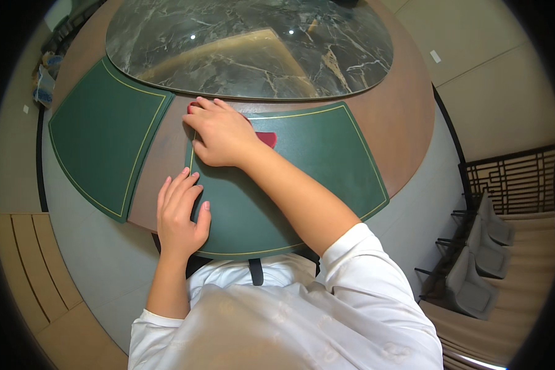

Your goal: The person wipes green placemats on a circular dining table using a maroon cloth, handling the placemats one at a time and flipping some over to wipe both sides.

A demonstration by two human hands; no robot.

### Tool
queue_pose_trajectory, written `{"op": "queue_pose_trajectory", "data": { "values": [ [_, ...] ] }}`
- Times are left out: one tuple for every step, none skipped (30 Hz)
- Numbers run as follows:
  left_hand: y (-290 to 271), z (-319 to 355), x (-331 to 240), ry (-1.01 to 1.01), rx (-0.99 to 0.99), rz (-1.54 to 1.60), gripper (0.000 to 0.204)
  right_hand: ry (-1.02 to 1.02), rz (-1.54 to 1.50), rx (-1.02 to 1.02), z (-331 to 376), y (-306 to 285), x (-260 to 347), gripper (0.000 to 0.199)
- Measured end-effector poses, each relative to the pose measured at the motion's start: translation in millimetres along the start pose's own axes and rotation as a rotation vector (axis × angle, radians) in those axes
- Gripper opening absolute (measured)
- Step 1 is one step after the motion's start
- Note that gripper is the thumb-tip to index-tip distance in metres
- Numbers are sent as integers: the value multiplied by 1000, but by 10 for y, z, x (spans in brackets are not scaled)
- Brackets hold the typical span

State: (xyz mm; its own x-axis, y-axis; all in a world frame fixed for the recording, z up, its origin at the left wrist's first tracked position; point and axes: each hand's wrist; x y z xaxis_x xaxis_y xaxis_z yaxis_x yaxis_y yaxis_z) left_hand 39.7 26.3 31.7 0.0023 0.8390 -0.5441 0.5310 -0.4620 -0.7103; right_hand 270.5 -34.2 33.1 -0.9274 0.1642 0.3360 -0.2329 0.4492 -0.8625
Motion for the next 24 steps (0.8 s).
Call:
{"op": "queue_pose_trajectory", "data": {
  "values": [
    [4,8,13,9,-8,6,24,4,25,-8,-20,27,22,44],
    [5,2,21,18,-16,11,23,22,11,-26,8,19,19,40],
    [1,28,36,21,-19,4,23,28,-12,-23,39,8,55,40],
    [0,45,43,26,-20,0,23,39,-32,-21,123,-44,92,39],
    [-5,54,50,32,-22,-5,22,48,-53,-20,227,-107,134,39],
    [-7,64,48,34,-24,-2,22,42,-73,-63,400,-172,219,39],
    [-11,61,42,36,-26,-1,22,37,-77,-59,579,-253,301,42],
    [-30,70,44,35,-27,-8,22,29,-89,-56,759,-323,396,44],
    [-37,93,46,32,-67,8,22,49,-91,-37,955,-411,514,48],
    [-29,132,50,24,-113,26,23,64,-89,-11,1146,-506,638,51],
    [-4,149,63,19,-154,52,23,93,-90,26,1331,-613,743,52],
    [18,158,83,49,-212,60,22,121,-91,62,1516,-693,822,53],
    [31,161,102,60,-228,77,22,163,-102,67,1699,-742,884,55],
    [29,173,100,70,-245,86,22,201,-117,70,1876,-787,936,56],
    [24,182,103,78,-261,101,21,241,-130,78,1988,-827,975,58],
    [19,180,101,79,-265,109,21,258,-126,90,2055,-849,988,59],
    [20,174,92,78,-269,118,20,275,-122,103,2100,-865,994,60],
    [17,165,90,84,-274,127,20,292,-114,111,2079,-875,996,60],
    [17,173,97,86,-285,125,19,276,-126,152,2011,-888,978,60],
    [20,191,108,87,-296,124,19,260,-138,194,1896,-912,947,60],
    [32,200,106,93,-307,126,18,246,-146,233,1783,-919,899,59],
    [42,190,107,107,-337,130,16,193,-162,228,1669,-877,832,59],
    [36,206,103,109,-339,105,15,150,-149,222,1527,-810,770,59],
    [18,205,96,116,-340,84,15,111,-133,213,1354,-735,723,58]
  ]
}}
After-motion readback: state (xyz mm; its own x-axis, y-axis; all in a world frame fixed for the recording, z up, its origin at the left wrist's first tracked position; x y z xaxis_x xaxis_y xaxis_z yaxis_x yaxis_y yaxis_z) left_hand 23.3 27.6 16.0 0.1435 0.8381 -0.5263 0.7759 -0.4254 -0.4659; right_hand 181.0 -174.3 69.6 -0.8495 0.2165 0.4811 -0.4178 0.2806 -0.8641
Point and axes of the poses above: each hand's wrist, its own z-axis away from the middle knuckle, its own y-axis out of the palm, x = y × z, and after that the axes turned 2 degrees about z, right-handed
